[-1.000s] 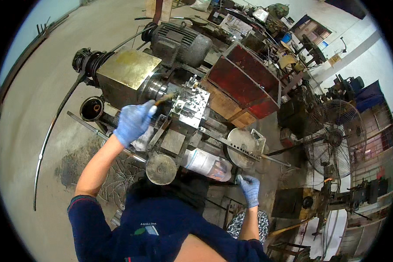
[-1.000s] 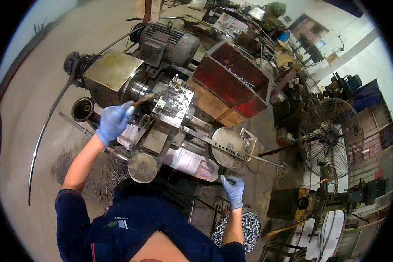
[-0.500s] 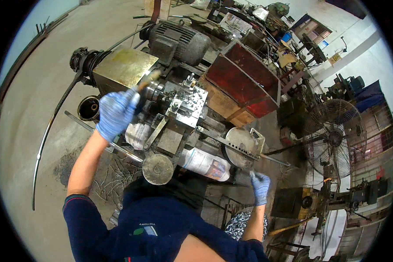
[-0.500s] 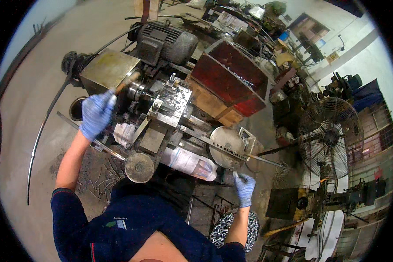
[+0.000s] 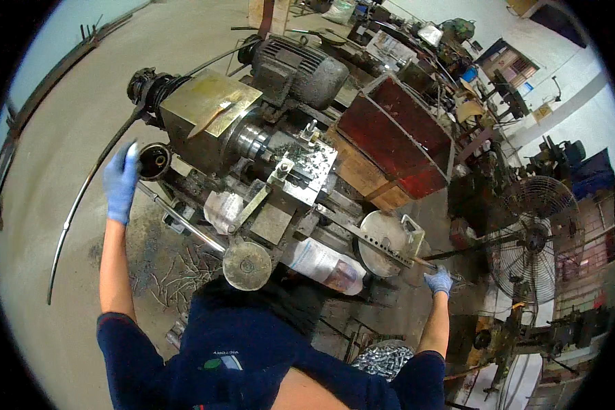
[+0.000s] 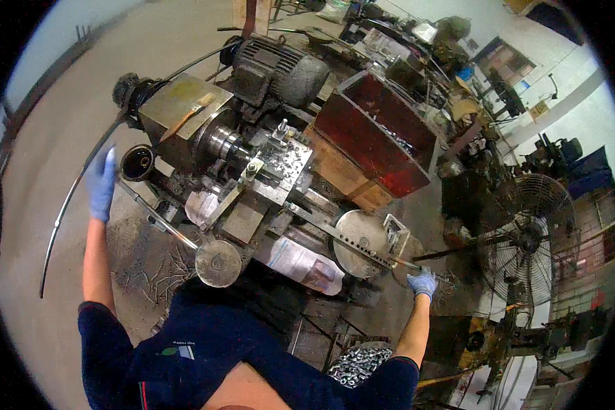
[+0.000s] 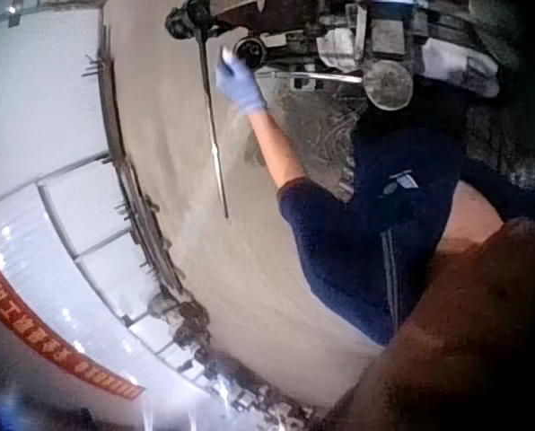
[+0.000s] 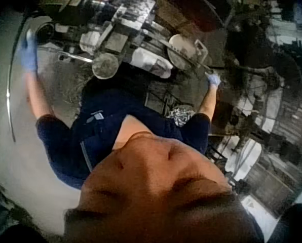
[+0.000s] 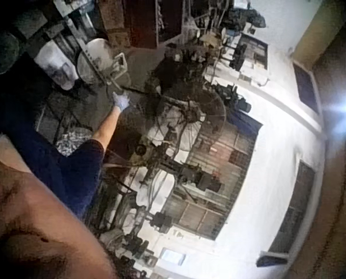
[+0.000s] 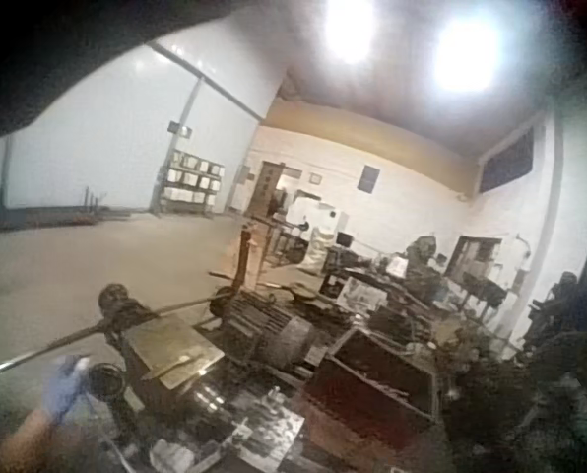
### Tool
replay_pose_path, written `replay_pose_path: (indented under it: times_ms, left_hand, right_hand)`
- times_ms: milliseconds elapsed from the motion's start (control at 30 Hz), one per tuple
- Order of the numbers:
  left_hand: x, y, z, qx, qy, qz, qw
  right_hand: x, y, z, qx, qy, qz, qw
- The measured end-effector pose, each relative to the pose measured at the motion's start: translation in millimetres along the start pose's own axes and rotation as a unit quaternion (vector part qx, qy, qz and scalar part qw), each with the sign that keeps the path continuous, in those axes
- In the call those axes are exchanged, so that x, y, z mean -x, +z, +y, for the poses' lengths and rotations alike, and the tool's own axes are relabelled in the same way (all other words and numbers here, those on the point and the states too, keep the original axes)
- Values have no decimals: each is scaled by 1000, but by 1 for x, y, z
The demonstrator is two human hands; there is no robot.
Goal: The person operates a lathe by using a long lever to control the machine while their gloved hands place metal parts into the spinning chuck and then remove them, placing the finished parts into a large round container.
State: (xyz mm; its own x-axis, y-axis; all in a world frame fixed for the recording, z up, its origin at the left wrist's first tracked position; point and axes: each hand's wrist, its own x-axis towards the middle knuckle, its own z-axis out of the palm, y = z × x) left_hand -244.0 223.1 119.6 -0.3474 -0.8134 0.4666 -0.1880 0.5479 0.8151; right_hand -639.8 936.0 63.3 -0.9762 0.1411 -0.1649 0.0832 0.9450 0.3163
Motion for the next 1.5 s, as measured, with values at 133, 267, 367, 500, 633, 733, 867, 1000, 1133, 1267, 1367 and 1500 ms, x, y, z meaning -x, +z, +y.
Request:
replay_pose_path:
  times_ms: [133,267,367,500,633,733,867,1000,1133,1267,1367,1500]
  left_hand:
    - [54,-55,-175,-151,-186,-36,970]
    - [95,5,-202,-326,-216,-189,901]
    - [101,37,-208,-427,-146,-322,832]
    - [93,79,-226,-482,46,-433,761]
    - [62,89,-228,-515,124,-492,691]
    - [71,67,-272,-528,137,-436,716]
    - [68,36,-256,-487,15,-357,797]
    - [52,-10,-271,86,-306,-79,945]
    - [30,-8,-172,148,-325,60,932]
    - [12,37,-176,-31,-357,84,930]
    - [10,53,-188,-52,-361,155,918]
    - [9,55,-195,-86,-342,146,924]
  right_hand:
    - [-8,23,-10,-21,0,13,1000]
    - [20,46,8,-37,32,74,996]
    - [63,53,7,-50,51,82,994]
    - [118,84,28,-114,76,101,985]
    - [156,93,55,-161,108,40,980]
    - [172,112,102,-113,151,23,982]
    - [195,147,167,-116,233,9,965]
    - [228,161,159,-73,180,21,981]
    - [267,170,191,-112,231,-67,964]
    - [258,191,197,-74,237,-72,966]
    - [264,188,186,-56,268,-99,957]
    - [272,188,187,-80,267,-82,957]
